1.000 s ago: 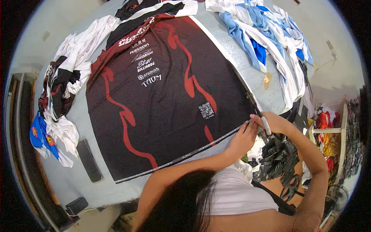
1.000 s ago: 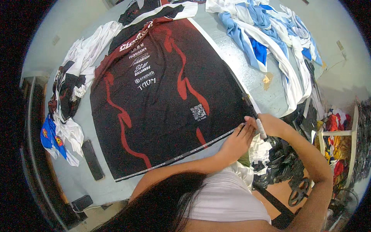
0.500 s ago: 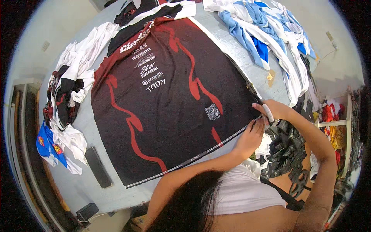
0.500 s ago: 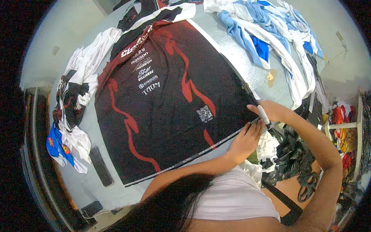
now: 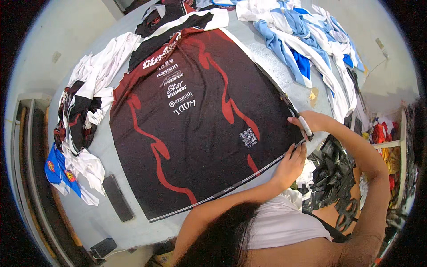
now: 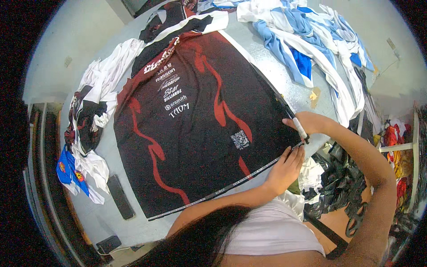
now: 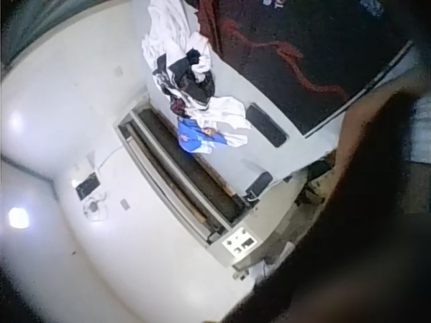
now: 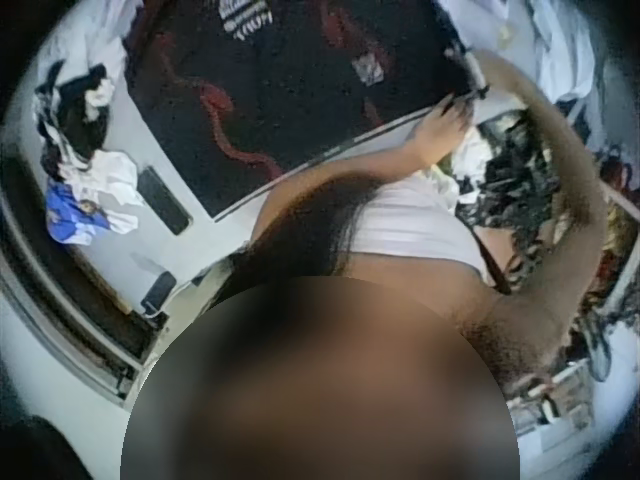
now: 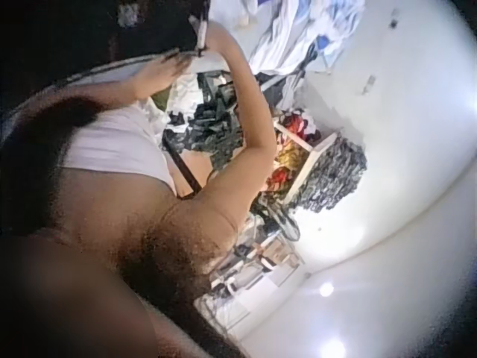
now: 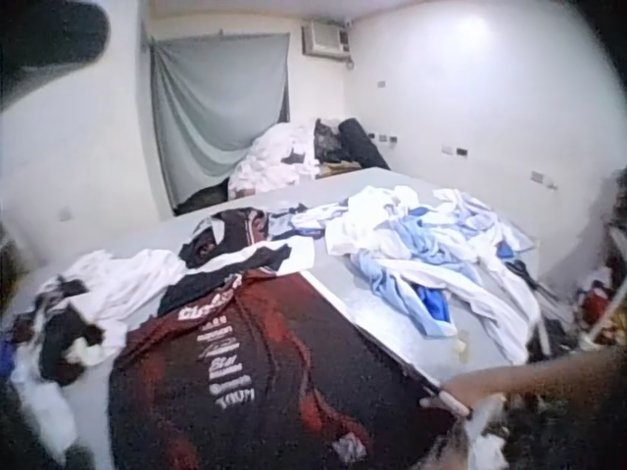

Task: Cutting out printed jersey panels from fabric using large scissors.

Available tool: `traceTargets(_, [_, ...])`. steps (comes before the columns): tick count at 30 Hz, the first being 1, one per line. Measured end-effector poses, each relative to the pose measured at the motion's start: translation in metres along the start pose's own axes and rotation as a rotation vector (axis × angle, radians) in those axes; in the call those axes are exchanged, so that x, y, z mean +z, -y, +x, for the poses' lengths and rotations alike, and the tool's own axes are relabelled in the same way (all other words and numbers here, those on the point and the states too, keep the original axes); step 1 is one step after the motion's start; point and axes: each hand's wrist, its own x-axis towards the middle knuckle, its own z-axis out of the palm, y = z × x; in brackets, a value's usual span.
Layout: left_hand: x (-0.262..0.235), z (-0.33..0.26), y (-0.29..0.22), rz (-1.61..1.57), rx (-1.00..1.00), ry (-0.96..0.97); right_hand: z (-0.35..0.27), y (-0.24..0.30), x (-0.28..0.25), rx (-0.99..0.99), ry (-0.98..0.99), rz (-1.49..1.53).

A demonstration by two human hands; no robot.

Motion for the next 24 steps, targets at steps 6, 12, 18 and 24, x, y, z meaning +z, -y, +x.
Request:
traceTargets(6, [0.000,0.000,-0.001,-0.010,0.004,0.037,0.016,0.004,-0.012,0.071,0.073,0.006])
traceTargets(12, [0.002,0.000,-0.001,0.012,-0.017,0.004,0.020,0.003,-0.013,-0.051,-0.048,-0.128])
traceTargets(18, [0.001,0.000,-0.001,-0.039,-0.024,0.005,0.041,0.013,-0.029,0.133,0.075,-0.114])
traceTargets(24, [-0.002,-0.001,0.000,-0.001,-0.014,0.006,0.043,0.021,-0.035,0.004,-0.043,-0.155])
